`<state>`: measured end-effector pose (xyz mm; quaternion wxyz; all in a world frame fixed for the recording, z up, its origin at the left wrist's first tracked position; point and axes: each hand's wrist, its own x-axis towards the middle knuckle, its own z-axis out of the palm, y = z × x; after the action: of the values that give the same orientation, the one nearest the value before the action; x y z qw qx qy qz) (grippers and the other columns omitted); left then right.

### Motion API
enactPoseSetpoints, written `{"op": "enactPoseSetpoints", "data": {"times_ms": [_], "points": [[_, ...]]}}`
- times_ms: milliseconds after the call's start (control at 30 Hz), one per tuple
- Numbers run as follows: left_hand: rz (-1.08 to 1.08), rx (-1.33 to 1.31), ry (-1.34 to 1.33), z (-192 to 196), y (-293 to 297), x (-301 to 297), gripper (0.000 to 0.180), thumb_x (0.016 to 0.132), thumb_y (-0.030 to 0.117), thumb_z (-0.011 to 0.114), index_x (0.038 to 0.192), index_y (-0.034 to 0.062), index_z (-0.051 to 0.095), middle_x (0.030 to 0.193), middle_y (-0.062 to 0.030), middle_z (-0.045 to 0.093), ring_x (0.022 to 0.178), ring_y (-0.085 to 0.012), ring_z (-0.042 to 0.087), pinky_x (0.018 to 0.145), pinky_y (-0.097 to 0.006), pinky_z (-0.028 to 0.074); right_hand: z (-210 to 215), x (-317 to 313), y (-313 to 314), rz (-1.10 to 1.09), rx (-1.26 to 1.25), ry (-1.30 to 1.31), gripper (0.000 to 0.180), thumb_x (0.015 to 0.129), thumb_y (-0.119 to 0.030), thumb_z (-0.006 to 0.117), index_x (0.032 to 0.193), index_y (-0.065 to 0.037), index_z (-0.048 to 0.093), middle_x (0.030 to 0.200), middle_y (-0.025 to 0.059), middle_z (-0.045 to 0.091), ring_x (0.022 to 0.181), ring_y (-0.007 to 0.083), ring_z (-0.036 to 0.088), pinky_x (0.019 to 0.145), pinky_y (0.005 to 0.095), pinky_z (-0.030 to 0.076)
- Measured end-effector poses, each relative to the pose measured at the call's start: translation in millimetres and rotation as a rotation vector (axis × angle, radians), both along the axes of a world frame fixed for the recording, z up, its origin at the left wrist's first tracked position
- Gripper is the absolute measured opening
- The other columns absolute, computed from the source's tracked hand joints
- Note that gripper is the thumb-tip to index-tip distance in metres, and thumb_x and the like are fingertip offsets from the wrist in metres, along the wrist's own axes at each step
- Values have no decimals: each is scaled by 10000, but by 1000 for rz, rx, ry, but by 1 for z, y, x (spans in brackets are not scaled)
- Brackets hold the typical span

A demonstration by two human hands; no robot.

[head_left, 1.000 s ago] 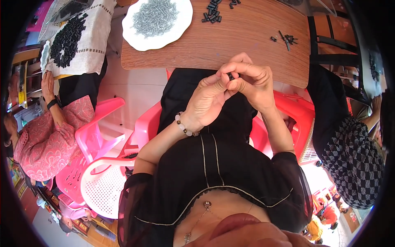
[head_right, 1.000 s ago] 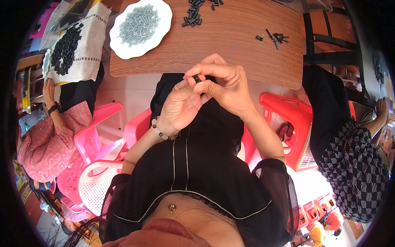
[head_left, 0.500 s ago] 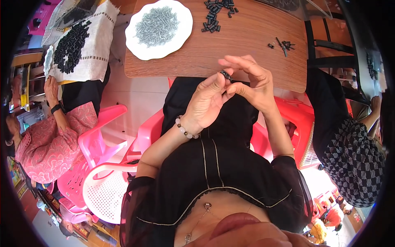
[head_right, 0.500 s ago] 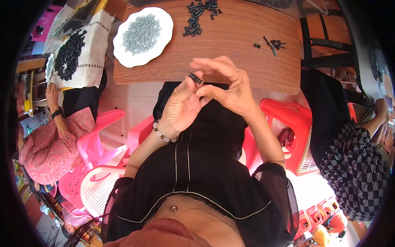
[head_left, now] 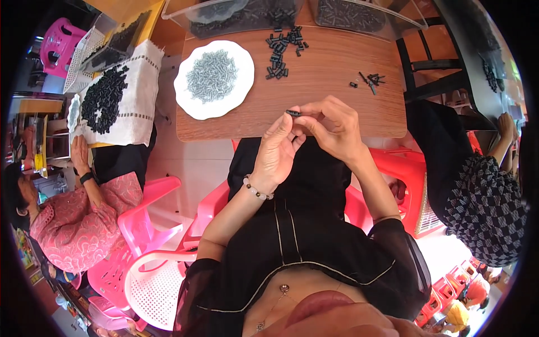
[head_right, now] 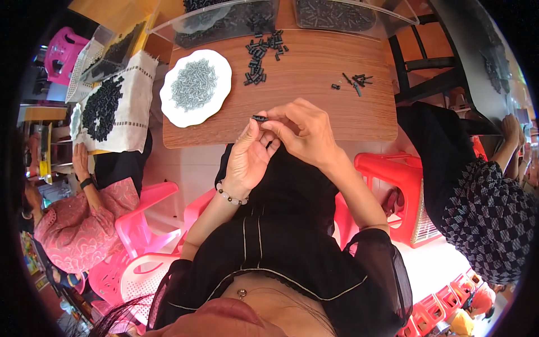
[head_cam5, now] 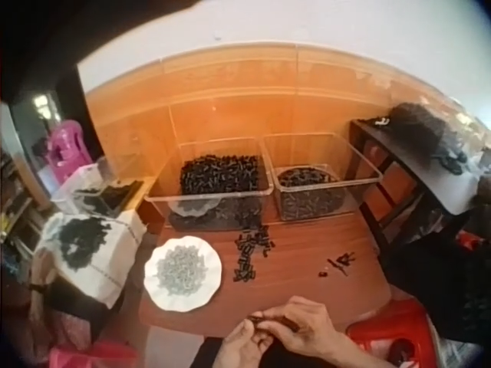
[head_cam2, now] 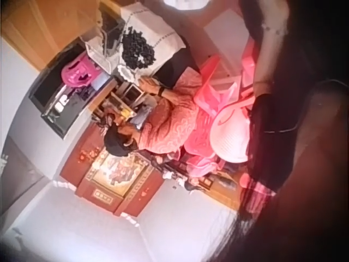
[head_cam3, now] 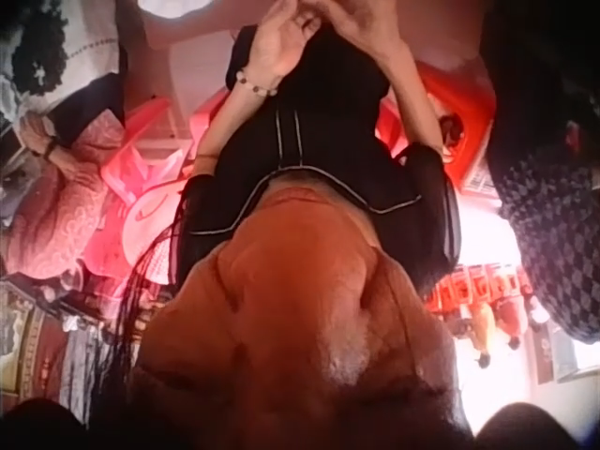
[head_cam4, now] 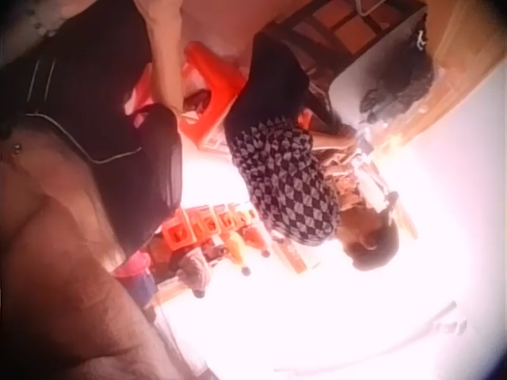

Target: The person assembles small components by picking plastic pieces and metal springs from the table and inserting the springs into the plastic pieces by hand.

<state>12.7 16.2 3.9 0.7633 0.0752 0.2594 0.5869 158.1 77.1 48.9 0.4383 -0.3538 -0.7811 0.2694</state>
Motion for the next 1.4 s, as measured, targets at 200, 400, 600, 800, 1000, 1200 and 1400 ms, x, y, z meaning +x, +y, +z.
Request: {"op": "enactPoseSetpoints", "data": {"times_ms": [200, 400, 600, 800, 1000, 1200, 1400], "points": [[41, 9, 46, 7, 16, 1, 364, 948, 284, 587, 1265, 111, 546, 1049, 38, 602, 914, -79, 527, 851, -265, 433, 4, -5, 16, -33, 62, -110, 94, 777, -89, 712, 846, -44, 668, 712, 80, 648, 635, 211, 602, 536, 321, 486], [83, -80, -9, -3, 18, -9, 397, 936, 233, 578, 1292, 64, 528, 987, 23, 583, 832, -82, 517, 790, -258, 448, 29, 8, 68, -175, 274, -49, 84, 800, -101, 707, 857, -48, 677, 749, 90, 656, 621, 205, 611, 541, 292, 490], [97, -94, -67, -9, 15, -16, 384, 926, 211, 560, 1267, 38, 530, 924, 6, 577, 824, -117, 526, 777, -296, 459, 77, 40, 184, -557, 531, -210, 163, 850, -187, 683, 868, -25, 690, 617, 130, 600, 526, 270, 570, 503, 346, 454], [21, -69, -57, -11, 20, -12, 405, 928, 223, 553, 1277, 21, 517, 929, 3, 562, 836, -115, 525, 794, -289, 461, 76, 43, 189, -628, 355, -327, 169, 850, -185, 682, 872, -19, 657, 678, 125, 613, 619, 282, 583, 580, 373, 462], [-15, -61, -51, -11, 19, -17, 401, 930, 214, 550, 1280, 21, 516, 941, -1, 566, 842, -120, 531, 805, -291, 463, -4, -1, 183, -173, 273, -451, 156, 872, -193, 634, 980, -94, 687, 796, 121, 688, 703, 278, 674, 631, 346, 525], [-42, -59, -45, -12, 21, -12, 392, 938, 214, 543, 1279, 22, 516, 951, -6, 569, 854, -118, 537, 810, -288, 465, -51, -4, 210, -218, 167, -538, 199, 863, -165, 606, 1033, -93, 680, 878, 174, 679, 822, 348, 653, 727, 430, 517], [-55, -48, -45, -14, 20, -16, 391, 944, 220, 536, 1281, 24, 512, 967, -9, 574, 877, -119, 546, 819, -289, 466, -56, -11, 215, -218, 144, -658, 210, 863, -149, 603, 1042, -71, 678, 962, 169, 664, 913, 357, 634, 773, 437, 508]]}}
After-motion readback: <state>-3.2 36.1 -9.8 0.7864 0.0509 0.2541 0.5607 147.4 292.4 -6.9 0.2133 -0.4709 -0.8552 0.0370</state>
